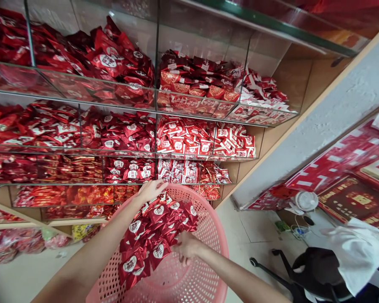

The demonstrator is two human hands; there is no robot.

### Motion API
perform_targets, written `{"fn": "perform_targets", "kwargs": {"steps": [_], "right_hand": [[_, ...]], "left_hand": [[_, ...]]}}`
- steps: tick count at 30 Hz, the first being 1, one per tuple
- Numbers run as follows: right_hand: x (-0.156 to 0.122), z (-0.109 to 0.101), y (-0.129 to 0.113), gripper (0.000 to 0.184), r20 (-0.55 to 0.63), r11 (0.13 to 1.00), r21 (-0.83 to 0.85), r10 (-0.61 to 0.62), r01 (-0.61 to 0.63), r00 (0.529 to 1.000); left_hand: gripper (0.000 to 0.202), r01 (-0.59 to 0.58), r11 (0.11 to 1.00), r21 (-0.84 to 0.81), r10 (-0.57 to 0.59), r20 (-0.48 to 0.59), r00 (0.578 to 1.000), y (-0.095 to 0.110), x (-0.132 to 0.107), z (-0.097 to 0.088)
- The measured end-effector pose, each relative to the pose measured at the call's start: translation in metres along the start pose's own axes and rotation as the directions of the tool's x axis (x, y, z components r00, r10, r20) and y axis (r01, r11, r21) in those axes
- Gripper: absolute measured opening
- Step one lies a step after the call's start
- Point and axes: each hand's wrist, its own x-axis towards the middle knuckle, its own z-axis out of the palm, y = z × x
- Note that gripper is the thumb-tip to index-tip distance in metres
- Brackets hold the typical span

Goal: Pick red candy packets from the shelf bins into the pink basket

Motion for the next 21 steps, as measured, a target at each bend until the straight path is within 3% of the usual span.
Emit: {"fn": "perform_targets", "kwargs": {"steps": [5, 15, 18, 21], "right_hand": [[0.005, 0.003, 0.004, 0.023, 0.043, 0.993, 0.108, 0.041, -0.046, 0.998], [0.031, 0.049, -0.006, 0.025, 0.074, 0.987, 0.071, 0.140, -0.145, 0.987], [0.018, 0.045, -0.010, 0.027, 0.180, 0.989, 0.025, 0.139, -0.146, 0.974], [-0.015, 0.022, -0.016, 0.020, 0.271, 1.000, 0.016, -0.008, 0.003, 0.963]], "left_hand": [[0.058, -0.009, 1.000, 0.008, 0.009, -0.006, 1.000, -0.001, 0.001, 0.001], [0.055, -0.020, 1.000, -0.022, 0.020, 0.004, 1.000, -0.004, 0.001, 0.003], [0.057, -0.024, 0.999, -0.031, 0.024, 0.001, 1.000, -0.005, 0.001, 0.004], [0.060, -0.019, 0.999, -0.026, 0.019, 0.002, 1.000, -0.005, 0.002, 0.003]]}}
